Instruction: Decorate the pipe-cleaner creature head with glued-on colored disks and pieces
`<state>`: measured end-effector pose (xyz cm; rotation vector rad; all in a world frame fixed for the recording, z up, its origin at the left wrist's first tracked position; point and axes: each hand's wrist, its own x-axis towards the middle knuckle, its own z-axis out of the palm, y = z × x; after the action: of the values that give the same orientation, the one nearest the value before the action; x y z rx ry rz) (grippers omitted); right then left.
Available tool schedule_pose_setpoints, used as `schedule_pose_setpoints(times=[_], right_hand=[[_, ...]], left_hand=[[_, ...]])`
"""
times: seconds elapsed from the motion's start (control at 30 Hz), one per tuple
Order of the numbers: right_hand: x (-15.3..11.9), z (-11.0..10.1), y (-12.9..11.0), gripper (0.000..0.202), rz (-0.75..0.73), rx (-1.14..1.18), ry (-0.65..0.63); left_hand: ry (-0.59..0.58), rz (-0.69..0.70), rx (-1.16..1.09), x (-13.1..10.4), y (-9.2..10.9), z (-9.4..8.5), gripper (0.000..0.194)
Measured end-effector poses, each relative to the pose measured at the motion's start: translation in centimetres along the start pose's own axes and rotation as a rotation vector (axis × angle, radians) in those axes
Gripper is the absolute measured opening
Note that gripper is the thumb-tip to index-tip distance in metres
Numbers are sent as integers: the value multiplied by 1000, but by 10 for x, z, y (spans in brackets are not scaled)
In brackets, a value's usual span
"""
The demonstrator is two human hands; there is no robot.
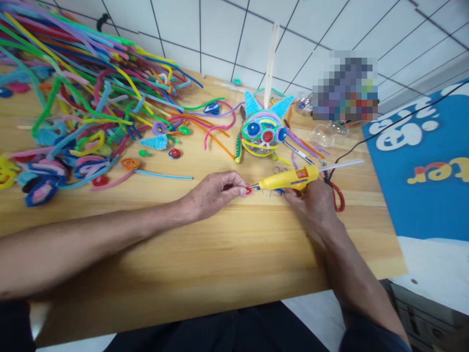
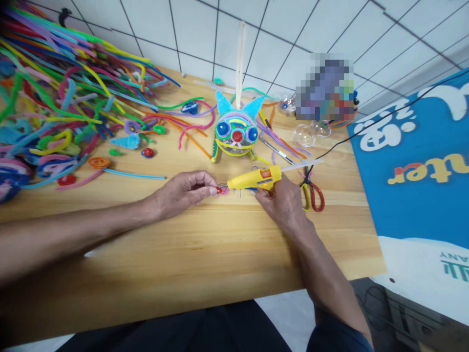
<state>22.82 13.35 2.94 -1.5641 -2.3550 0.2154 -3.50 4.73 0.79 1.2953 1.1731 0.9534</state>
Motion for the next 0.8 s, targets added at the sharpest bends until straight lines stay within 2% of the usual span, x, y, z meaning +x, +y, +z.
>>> schedule_pose_setpoints(times=[0.5,0.8], right_hand=[[-2,0,4,23,11,3,-28],[-2,-1,-2,21,8,25,7]], left_hand=[[17,14,4,-1,-2,-1,18],[22,10,20,0,-2,1,18]])
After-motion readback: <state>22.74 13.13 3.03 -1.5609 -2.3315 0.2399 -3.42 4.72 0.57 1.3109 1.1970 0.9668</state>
